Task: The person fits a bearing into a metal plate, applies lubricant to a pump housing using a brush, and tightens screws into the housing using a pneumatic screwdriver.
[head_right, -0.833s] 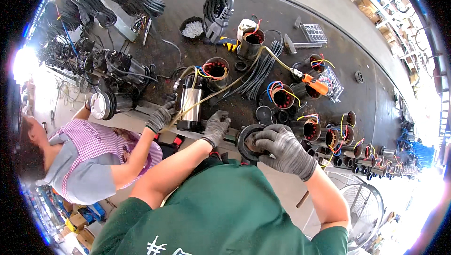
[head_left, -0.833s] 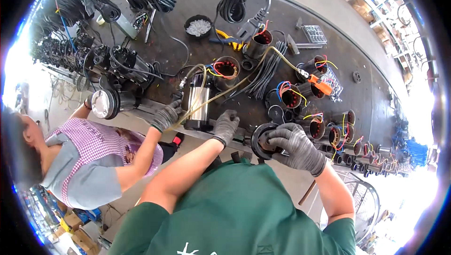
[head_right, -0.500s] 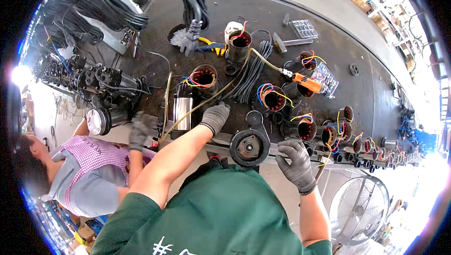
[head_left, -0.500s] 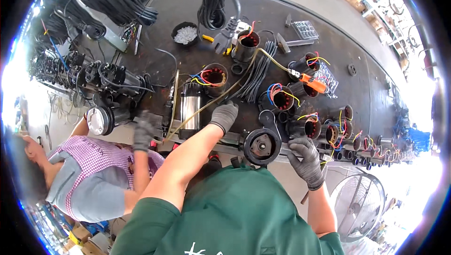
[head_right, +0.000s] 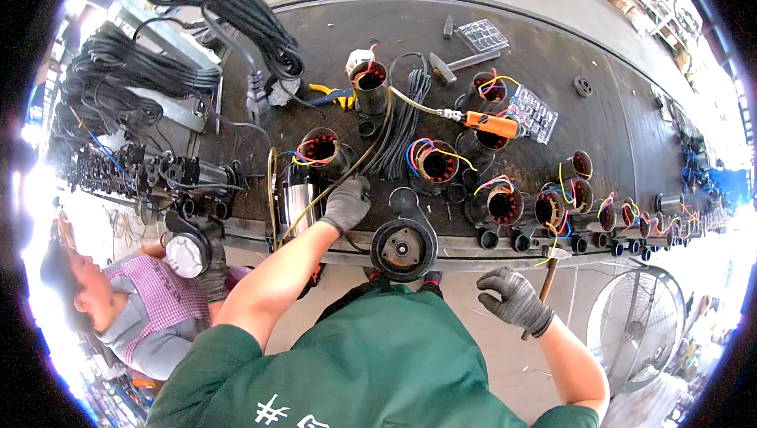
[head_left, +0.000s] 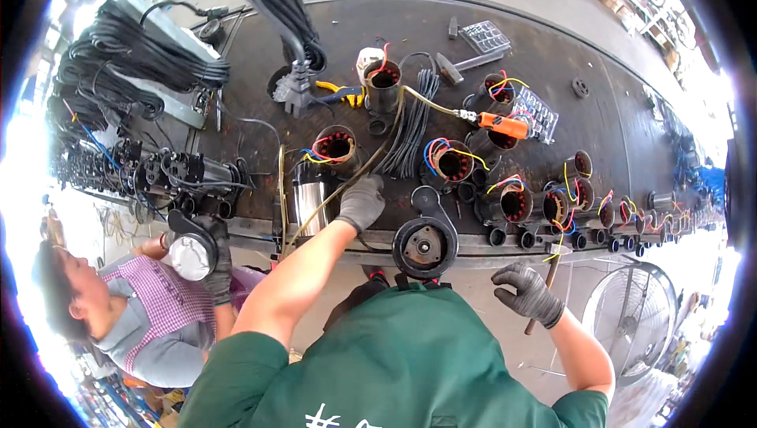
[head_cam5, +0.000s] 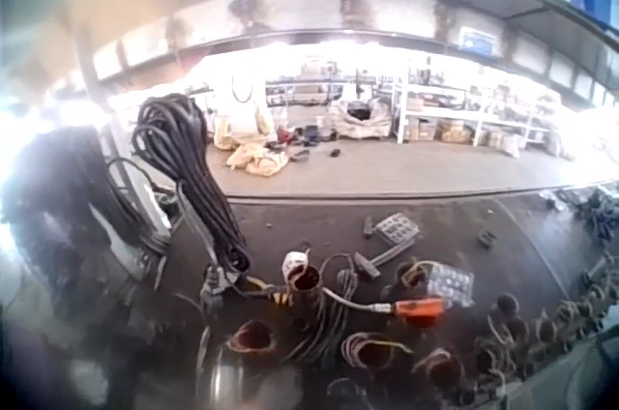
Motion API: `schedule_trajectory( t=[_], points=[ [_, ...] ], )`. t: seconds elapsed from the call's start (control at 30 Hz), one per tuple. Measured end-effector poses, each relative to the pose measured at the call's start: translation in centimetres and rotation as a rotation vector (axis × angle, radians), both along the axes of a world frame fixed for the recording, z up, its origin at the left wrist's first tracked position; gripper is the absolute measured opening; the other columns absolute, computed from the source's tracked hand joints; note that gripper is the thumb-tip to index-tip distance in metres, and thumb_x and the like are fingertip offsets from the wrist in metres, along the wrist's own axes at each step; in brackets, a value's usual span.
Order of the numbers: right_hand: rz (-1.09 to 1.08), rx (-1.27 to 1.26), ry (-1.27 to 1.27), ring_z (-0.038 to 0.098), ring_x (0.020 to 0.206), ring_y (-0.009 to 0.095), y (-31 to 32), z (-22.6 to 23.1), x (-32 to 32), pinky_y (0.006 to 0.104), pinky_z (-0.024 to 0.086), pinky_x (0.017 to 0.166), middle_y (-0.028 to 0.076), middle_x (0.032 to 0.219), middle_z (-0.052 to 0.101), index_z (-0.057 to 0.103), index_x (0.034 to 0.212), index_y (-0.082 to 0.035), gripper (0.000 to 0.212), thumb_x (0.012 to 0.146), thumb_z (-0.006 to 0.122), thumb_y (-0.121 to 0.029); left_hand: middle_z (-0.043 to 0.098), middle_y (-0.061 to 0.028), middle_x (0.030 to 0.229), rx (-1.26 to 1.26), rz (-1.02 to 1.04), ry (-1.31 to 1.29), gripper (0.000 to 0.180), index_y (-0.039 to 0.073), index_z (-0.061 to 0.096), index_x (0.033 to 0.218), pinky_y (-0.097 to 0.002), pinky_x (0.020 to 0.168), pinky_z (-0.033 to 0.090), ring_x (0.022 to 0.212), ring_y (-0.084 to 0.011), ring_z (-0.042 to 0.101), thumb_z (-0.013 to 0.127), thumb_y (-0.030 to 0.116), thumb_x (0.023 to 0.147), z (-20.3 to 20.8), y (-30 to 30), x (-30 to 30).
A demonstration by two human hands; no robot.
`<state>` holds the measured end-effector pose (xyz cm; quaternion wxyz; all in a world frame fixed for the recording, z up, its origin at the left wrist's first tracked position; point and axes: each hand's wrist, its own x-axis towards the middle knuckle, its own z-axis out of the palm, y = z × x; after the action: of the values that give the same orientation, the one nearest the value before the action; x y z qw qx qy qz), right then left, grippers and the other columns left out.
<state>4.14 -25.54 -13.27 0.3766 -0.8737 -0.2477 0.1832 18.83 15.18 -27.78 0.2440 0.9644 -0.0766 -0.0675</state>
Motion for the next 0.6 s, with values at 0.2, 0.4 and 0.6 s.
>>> schedule_trajectory(
  t=[0.2,0.4,0.6],
  points=[
    [-0.238,0.081,0.084,0.069,0.097,0.031,2.2,-2.2,0.8,0.0388,0.055,0.085,0.015,0.103,0.071,0.071,0.104,-0.004,0.023,0.083,0.077,-0.011,0.069,-0.0130,0.096,-1.596,0.720,0.768,0.025,0.003,0.066,0.106,-0.0402,0.065,0.057,0.079,-0.0291,0.068,0.058,0.000,0.083,-2.9,1.7,-2.5],
    [-0.497,0.352,0.312,0.069,0.098,0.019,6.2,-3.5,0.3,0.0330,0.054,0.087,0.009,0.103,0.072,0.071,0.111,-0.001,0.024,0.088,0.073,-0.009,0.071,-0.0154,0.094,-0.678,0.677,0.405,0.026,0.003,0.067,0.107,-0.0405,0.075,0.055,0.089,-0.0321,0.068,0.067,0.022,0.090,-6.9,-0.3,-1.1],
    [-0.717,0.491,0.381,0.066,0.097,0.015,7.5,-3.0,-0.8,0.0305,0.053,0.090,0.007,0.106,0.072,0.069,0.115,0.001,0.025,0.092,0.072,-0.010,0.069,-0.0256,0.118,0.232,0.453,0.129,0.043,0.002,0.061,0.126,-0.0504,0.094,0.053,0.110,-0.0399,0.067,0.059,0.034,0.097,-7.8,-3.4,0.3]
  ],
)
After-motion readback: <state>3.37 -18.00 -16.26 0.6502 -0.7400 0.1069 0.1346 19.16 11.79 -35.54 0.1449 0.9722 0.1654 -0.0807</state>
